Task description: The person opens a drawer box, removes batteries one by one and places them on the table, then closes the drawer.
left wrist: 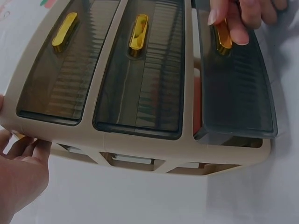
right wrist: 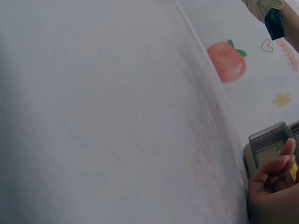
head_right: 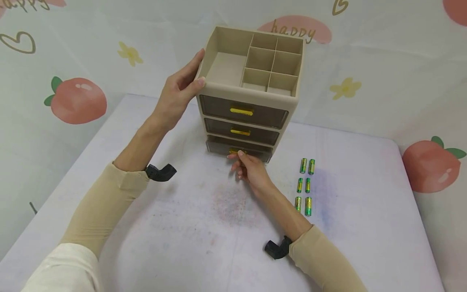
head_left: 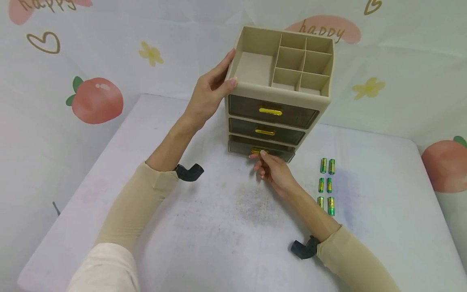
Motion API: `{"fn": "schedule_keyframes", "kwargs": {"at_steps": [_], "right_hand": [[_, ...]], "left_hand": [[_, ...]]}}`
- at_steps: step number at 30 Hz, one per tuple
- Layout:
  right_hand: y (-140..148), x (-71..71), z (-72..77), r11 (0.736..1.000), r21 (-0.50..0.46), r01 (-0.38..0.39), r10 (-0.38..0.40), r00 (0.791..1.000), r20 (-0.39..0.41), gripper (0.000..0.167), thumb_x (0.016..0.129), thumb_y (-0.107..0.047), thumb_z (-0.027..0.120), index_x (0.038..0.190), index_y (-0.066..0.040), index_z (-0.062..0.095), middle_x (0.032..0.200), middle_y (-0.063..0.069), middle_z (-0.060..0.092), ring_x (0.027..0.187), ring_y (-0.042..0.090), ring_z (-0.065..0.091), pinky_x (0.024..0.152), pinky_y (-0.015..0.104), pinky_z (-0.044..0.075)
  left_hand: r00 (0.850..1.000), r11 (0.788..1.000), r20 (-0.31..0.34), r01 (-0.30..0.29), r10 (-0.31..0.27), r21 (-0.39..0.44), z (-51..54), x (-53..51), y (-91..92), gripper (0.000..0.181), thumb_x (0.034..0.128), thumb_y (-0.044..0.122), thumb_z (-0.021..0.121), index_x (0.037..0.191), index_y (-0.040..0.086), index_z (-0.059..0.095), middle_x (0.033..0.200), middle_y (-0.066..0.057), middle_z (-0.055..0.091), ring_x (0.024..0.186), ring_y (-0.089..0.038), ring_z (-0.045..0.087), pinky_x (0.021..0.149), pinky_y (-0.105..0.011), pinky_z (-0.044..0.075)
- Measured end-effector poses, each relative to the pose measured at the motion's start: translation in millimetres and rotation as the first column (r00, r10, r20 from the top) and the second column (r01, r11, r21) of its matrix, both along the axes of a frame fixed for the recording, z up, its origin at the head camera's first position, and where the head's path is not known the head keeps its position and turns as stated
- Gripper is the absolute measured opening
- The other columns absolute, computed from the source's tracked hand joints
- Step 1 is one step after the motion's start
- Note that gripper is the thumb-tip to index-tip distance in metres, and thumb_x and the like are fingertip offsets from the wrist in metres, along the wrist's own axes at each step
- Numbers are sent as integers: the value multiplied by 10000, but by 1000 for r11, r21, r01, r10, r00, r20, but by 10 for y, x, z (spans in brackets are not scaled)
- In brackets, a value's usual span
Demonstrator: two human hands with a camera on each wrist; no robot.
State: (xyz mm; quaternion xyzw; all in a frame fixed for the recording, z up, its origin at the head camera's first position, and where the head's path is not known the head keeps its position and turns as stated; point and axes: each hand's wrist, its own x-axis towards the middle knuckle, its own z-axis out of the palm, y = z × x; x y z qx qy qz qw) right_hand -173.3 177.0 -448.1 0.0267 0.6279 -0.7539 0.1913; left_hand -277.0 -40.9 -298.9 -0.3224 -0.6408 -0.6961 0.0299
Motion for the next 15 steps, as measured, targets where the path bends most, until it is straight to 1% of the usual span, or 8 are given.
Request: {"fn": "schedule_keyframes", "kwargs": {"at_steps": [3,6,12,15], "right_hand": [[1,-28,7,1000,-10,4,-4,1000,0,514,1074,-365,427,1323,63,565,777,-21,565,649,93,432,595,208,390],[-3,-54,9,1000,-19,11,-11,1000,4,512,1073,-362,432,1321,66,565,773,-22,567,643,89,436,587,204,395],[-13,-93,17,999,-35,9,-9,1000,-4,509,1079,-353,417,1328,71,551,784,-22,568,651,90,439,592,203,407],[-9,-112,10,999,-43,12,-12,1000,-2,492,1081,-346,415,1319,59,561,795,-16,569,656,90,441,595,204,413]], "left_hand": [[1000,1000,-26,6,-6,13,-22,-18,-2,574,1004,-26,517,1537,15,307,1614,-69,288,1446,-75,300,1170,-265,268],[999,1000,-32,10,-9,24,-32,-20,-3,570,1006,-13,522,1535,14,312,1610,-68,297,1439,-71,314,1170,-274,274],[1000,1000,-25,7,-6,23,-35,-20,1,568,1006,-19,518,1534,16,312,1611,-72,293,1444,-76,308,1169,-264,271],[1000,1000,4,3,-3,23,-15,-4,5,577,999,-37,516,1535,10,305,1615,-71,284,1447,-81,301,1165,-252,271]]}}
